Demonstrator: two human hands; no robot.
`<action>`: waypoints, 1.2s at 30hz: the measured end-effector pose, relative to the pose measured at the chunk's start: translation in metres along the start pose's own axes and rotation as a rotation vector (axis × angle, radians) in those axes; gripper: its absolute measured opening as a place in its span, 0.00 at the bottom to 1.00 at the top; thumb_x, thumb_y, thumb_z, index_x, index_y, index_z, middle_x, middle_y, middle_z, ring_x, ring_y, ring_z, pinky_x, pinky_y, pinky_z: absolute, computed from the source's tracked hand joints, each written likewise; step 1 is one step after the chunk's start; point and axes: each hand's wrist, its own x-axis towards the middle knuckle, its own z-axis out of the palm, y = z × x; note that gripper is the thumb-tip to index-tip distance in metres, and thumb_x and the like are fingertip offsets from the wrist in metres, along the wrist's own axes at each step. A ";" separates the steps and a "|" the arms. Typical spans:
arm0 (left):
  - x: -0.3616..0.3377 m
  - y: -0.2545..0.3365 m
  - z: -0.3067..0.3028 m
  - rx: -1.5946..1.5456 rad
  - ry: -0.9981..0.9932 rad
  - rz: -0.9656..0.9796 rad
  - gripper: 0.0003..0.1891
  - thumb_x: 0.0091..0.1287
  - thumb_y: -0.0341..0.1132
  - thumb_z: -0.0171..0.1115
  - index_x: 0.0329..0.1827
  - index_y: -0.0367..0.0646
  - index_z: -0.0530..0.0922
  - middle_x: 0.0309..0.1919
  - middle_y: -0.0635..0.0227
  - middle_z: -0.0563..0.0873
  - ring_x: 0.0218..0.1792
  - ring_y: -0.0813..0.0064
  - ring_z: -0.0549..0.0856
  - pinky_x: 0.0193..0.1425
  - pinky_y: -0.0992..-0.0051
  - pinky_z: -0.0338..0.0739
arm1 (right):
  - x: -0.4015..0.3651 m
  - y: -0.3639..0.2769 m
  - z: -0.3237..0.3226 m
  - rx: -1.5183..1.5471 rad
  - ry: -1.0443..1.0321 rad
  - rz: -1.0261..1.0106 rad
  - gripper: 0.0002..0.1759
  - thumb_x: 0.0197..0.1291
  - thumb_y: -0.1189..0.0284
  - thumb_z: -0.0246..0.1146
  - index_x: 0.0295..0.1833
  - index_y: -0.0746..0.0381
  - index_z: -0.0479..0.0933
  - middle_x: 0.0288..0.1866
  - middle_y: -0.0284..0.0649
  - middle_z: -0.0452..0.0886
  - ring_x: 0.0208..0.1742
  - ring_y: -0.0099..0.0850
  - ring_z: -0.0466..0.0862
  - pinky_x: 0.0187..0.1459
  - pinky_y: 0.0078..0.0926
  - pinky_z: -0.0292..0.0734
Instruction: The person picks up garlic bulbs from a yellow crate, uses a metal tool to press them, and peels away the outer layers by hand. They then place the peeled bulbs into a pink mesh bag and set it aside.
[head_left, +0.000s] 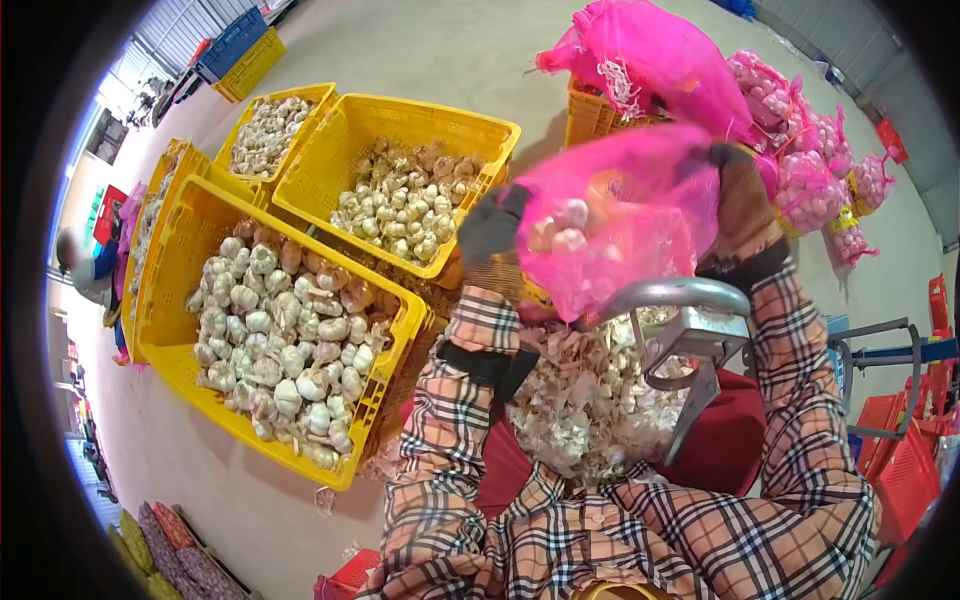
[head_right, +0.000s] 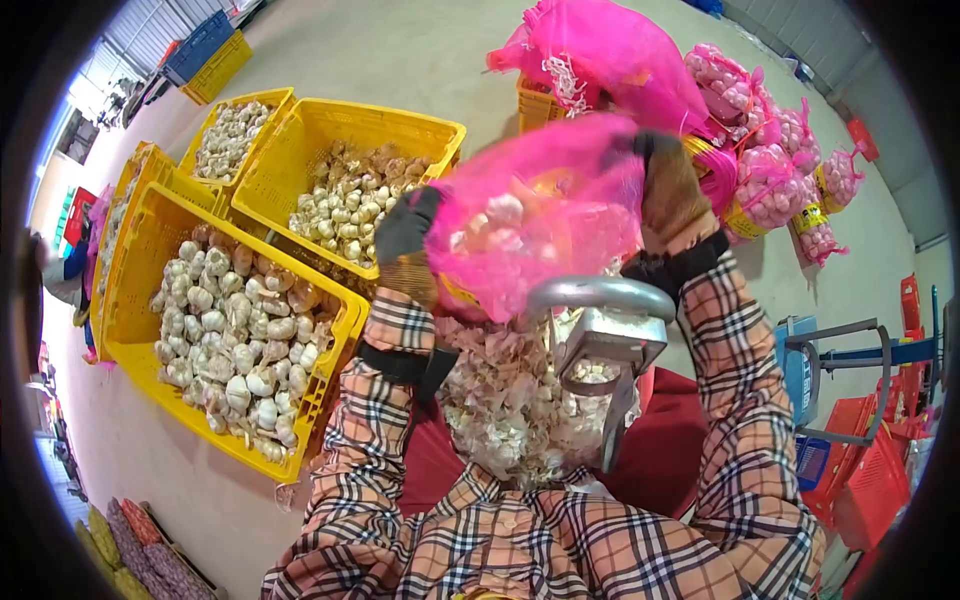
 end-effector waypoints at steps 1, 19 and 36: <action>0.006 0.004 -0.010 0.014 0.041 0.023 0.15 0.60 0.40 0.64 0.41 0.37 0.80 0.27 0.73 0.82 0.27 0.86 0.77 0.30 0.82 0.71 | 0.008 0.000 -0.001 -0.098 0.107 -0.099 0.08 0.59 0.74 0.52 0.41 0.64 0.74 0.33 0.37 0.77 0.35 0.29 0.76 0.42 0.27 0.71; -0.004 -0.026 0.007 1.503 0.166 0.132 0.54 0.43 0.62 0.67 0.70 0.48 0.49 0.47 0.53 0.80 0.50 0.57 0.79 0.53 0.64 0.73 | -0.056 0.118 0.129 -0.379 -0.444 0.450 0.63 0.41 0.46 0.67 0.69 0.72 0.38 0.62 0.61 0.64 0.61 0.48 0.69 0.60 0.33 0.65; 0.031 -0.014 -0.017 -0.089 0.123 0.029 0.13 0.63 0.40 0.55 0.43 0.43 0.79 0.42 0.59 0.83 0.41 0.59 0.82 0.42 0.65 0.75 | -0.003 0.036 0.067 0.017 -0.020 -0.045 0.11 0.58 0.75 0.52 0.44 0.65 0.76 0.37 0.39 0.80 0.38 0.31 0.79 0.42 0.28 0.74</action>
